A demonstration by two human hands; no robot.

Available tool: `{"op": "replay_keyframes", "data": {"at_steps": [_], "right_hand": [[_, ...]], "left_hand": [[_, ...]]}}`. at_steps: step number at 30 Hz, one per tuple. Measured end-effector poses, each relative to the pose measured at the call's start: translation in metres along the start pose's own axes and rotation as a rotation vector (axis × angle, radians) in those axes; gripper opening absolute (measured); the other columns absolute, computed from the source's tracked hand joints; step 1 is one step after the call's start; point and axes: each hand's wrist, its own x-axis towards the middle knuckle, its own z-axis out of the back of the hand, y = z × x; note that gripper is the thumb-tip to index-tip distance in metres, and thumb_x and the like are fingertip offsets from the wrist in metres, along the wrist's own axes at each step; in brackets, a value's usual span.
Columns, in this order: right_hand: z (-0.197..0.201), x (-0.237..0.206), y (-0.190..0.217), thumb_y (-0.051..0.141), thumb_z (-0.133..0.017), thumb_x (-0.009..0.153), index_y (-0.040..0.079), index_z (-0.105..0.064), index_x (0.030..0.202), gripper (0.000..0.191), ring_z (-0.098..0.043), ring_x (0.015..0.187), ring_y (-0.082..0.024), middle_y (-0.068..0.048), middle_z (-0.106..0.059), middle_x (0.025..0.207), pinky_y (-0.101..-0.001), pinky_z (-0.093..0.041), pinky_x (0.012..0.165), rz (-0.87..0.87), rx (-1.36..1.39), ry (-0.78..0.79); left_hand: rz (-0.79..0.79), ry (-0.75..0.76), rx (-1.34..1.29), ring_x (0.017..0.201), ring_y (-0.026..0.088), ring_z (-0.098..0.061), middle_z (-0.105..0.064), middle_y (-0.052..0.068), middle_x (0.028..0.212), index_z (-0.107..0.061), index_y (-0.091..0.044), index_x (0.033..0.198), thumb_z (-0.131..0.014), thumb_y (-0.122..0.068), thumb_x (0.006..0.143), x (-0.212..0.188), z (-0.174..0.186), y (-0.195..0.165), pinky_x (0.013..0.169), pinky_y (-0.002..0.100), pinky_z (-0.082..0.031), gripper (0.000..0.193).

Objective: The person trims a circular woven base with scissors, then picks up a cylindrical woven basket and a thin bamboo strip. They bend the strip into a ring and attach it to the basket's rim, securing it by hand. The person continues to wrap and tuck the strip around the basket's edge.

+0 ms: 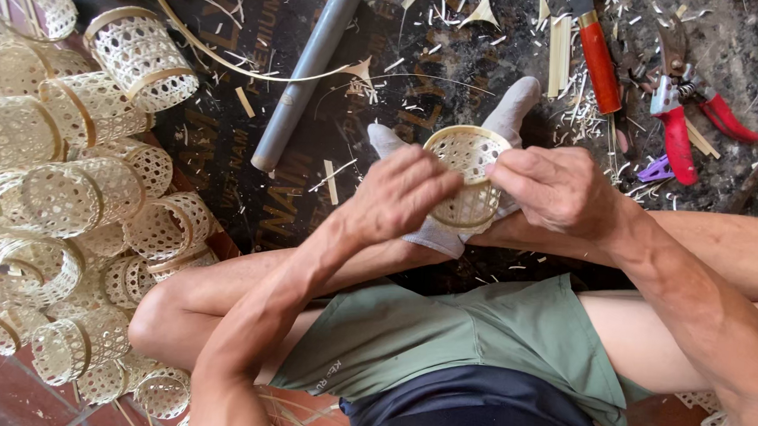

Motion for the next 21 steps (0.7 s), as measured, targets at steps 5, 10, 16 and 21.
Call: {"op": "replay_keyframes", "data": {"at_steps": [5, 10, 16, 21], "right_hand": [[0.008, -0.039, 0.038, 0.008, -0.070, 0.105, -0.002, -0.068, 0.121, 0.018, -0.070, 0.075, -0.014, -0.010, -0.070, 0.098, -0.0258, -0.059, 0.067, -0.610, 0.362, -0.238], [-0.021, -0.042, 0.084, 0.006, -0.073, 0.095, -0.003, -0.068, 0.117, 0.025, -0.067, 0.069, -0.012, -0.006, -0.071, 0.088, -0.0268, -0.056, 0.061, -0.873, 0.437, -0.211], [-0.013, -0.008, 0.092, -0.004, -0.072, 0.091, -0.002, -0.069, 0.110, 0.020, -0.066, 0.073, -0.024, -0.012, -0.067, 0.089, -0.0354, -0.054, 0.065, -0.631, 0.055, -0.115], [-0.009, 0.025, 0.089, -0.004, -0.070, 0.088, 0.002, -0.070, 0.109, 0.021, -0.066, 0.073, -0.030, -0.011, -0.062, 0.085, -0.0411, -0.054, 0.065, -0.466, -0.066, 0.011]], "left_hand": [[-0.161, 0.037, 0.213, 0.096, 0.024, -0.068, -0.071, 0.016, 0.108, -0.070, 0.007, 0.116, -0.073, -0.011, 0.088, -0.011, 0.006, -0.057, 0.074, 0.033, -0.049, 0.033], [0.023, -0.012, 0.252, 0.094, 0.022, -0.068, -0.072, 0.015, 0.109, -0.071, 0.005, 0.115, -0.074, -0.008, 0.087, -0.011, -0.015, -0.092, 0.073, 0.032, -0.048, 0.031], [0.477, -0.178, -0.049, 0.089, 0.025, -0.067, -0.069, 0.008, 0.105, -0.067, -0.006, 0.124, -0.080, -0.012, 0.092, -0.011, 0.009, -0.107, 0.075, 0.038, -0.054, 0.035], [0.729, -0.023, 0.005, 0.084, 0.031, -0.065, -0.059, 0.011, 0.101, -0.060, -0.007, 0.134, -0.077, -0.018, 0.090, -0.011, 0.015, -0.087, 0.066, 0.043, -0.053, 0.049]]}}
